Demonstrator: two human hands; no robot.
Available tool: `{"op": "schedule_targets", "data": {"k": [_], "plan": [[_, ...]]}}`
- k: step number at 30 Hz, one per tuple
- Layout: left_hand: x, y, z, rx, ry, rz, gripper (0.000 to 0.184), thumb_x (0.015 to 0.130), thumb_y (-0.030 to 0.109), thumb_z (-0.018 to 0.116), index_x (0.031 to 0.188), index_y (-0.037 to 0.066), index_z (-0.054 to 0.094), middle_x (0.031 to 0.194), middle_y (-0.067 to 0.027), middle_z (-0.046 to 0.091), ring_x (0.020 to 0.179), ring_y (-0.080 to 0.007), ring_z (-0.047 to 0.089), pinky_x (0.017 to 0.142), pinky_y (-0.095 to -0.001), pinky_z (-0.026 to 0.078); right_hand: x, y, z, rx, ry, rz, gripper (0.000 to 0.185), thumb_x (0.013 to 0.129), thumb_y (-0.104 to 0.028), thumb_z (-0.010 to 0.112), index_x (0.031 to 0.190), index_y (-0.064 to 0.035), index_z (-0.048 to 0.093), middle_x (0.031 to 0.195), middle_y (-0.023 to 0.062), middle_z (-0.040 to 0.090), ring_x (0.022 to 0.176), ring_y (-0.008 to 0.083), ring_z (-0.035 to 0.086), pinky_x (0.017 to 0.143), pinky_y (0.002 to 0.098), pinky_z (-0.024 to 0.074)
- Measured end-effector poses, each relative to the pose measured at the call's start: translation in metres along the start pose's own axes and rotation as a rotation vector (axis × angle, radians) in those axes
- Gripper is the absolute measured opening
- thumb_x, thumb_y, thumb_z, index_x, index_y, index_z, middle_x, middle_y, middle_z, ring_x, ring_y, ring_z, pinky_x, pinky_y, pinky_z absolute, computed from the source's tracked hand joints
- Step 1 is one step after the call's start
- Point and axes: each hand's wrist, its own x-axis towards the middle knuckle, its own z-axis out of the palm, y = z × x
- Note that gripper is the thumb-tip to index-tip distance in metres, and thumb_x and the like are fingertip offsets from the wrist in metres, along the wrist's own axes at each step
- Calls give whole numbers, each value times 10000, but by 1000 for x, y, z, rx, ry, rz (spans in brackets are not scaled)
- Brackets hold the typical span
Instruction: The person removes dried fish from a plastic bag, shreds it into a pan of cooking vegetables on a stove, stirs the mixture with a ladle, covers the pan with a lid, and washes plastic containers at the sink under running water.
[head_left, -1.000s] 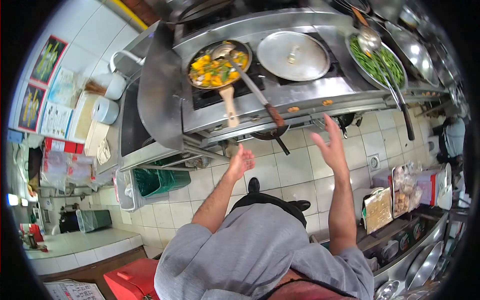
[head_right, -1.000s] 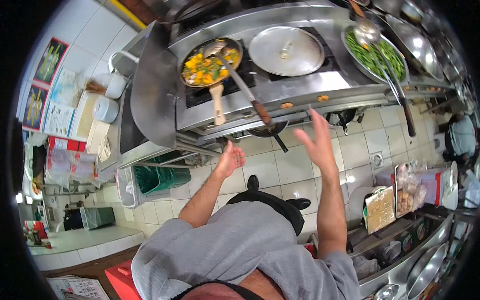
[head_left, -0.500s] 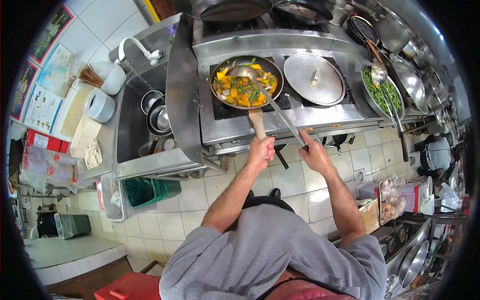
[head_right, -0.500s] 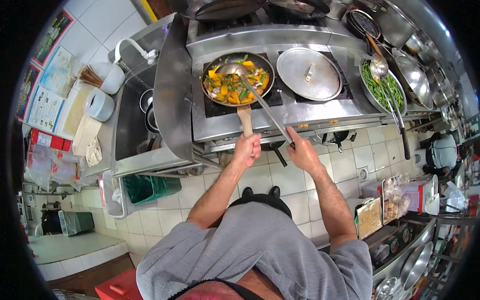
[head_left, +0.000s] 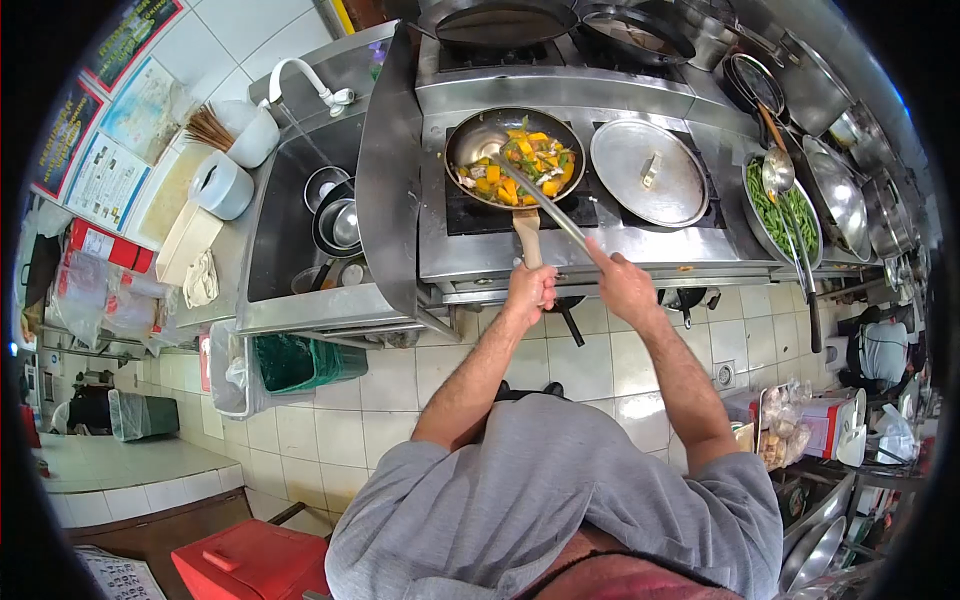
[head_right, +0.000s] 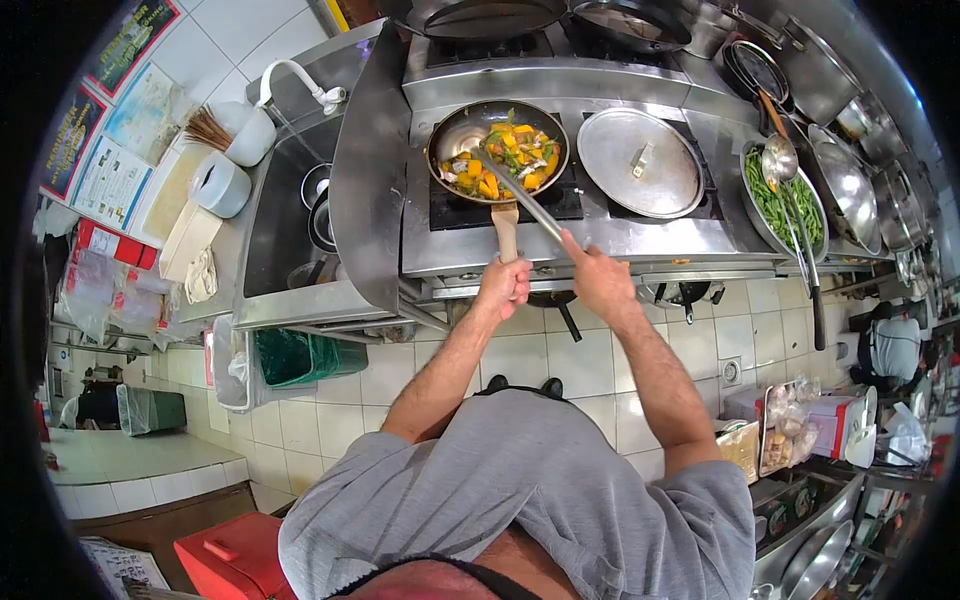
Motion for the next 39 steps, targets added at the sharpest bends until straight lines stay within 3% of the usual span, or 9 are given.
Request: {"op": "schedule_targets", "data": {"k": [6, 11, 15, 18, 23, 25, 28, 29, 39], "plan": [[25, 13, -10, 2, -19, 60, 140, 785, 69, 551, 761, 107, 419, 564, 36, 409, 398, -54, 361, 324, -226, 274, -55, 22, -51, 51, 87, -83, 583, 775, -56, 532, 1328, -165, 384, 850, 195, 593, 777, 341, 610, 711, 424, 490], [33, 6, -5, -42, -30, 94, 139, 783, 76, 551, 739, 103, 422, 550, 34, 409, 387, -59, 368, 318, -236, 283, -87, 17, -84, 325, -123, 156, 609, 772, -10, 551, 1342, -130, 371, 795, 213, 608, 734, 344, 598, 726, 383, 471], [0, -24, 15, -14, 3, 80, 154, 774, 97, 560, 687, 98, 433, 522, 18, 404, 365, -88, 385, 300, -259, 284, -64, 27, -15, 227, 9, 84, 590, 788, -25, 570, 1340, -88, 372, 904, 204, 621, 699, 250, 592, 713, 338, 465], [-13, -18, 20, 11, -10, 95, 180, 772, 100, 562, 639, 77, 442, 503, 2, 417, 349, -105, 383, 295, -270, 282, -59, 22, -11, 491, 1, 117, 559, 791, -51, 560, 1322, -111, 393, 825, 237, 615, 752, 367, 610, 711, 395, 465], [7, 0, 2, -33, -19, 102, 147, 808, 74, 543, 719, 91, 427, 547, 24, 421, 380, -75, 376, 310, -252, 279, -32, 33, 9, 450, 169, 90, 561, 808, -85, 580, 1330, -81, 373, 888, 245, 620, 804, 339, 620, 737, 380, 471], [-7, -7, 9, -29, -39, 29, 148, 820, 86, 544, 794, 112, 401, 575, 32, 410, 402, -74, 392, 332, -248, 305, -15, 33, 32, 595, 154, 203, 593, 814, -83, 574, 1357, -58, 335, 690, 71, 573, 500, 139, 523, 474, 282, 446], [-5, -10, 14, -10, -76, 37, 151, 820, 95, 549, 794, 109, 402, 578, 30, 413, 412, -76, 400, 342, -254, 322, -2, -2, 29, 1196, -72, 386, 632, 815, -78, 564, 1378, -41, 280, 617, 38, 535, 454, 133, 501, 401, 288, 419], [-4, -9, 14, -2, -78, 38, 152, 823, 102, 549, 792, 106, 400, 581, 28, 414, 412, -79, 403, 346, -258, 329, -3, -13, 28, 1292, -66, 388, 662, 816, -72, 555, 1398, -62, 239, 567, -29, 419, 385, 53, 384, 315, 230, 313], [31, 7, -1, -33, -51, 62, 115, 778, 68, 523, 721, 79, 424, 556, 14, 414, 390, -84, 377, 323, -258, 302, -72, 21, -59, 602, -244, 218, 596, 812, -79, 564, 1365, -122, 347, 605, 29, 506, 461, 102, 465, 454, 268, 410]]}}
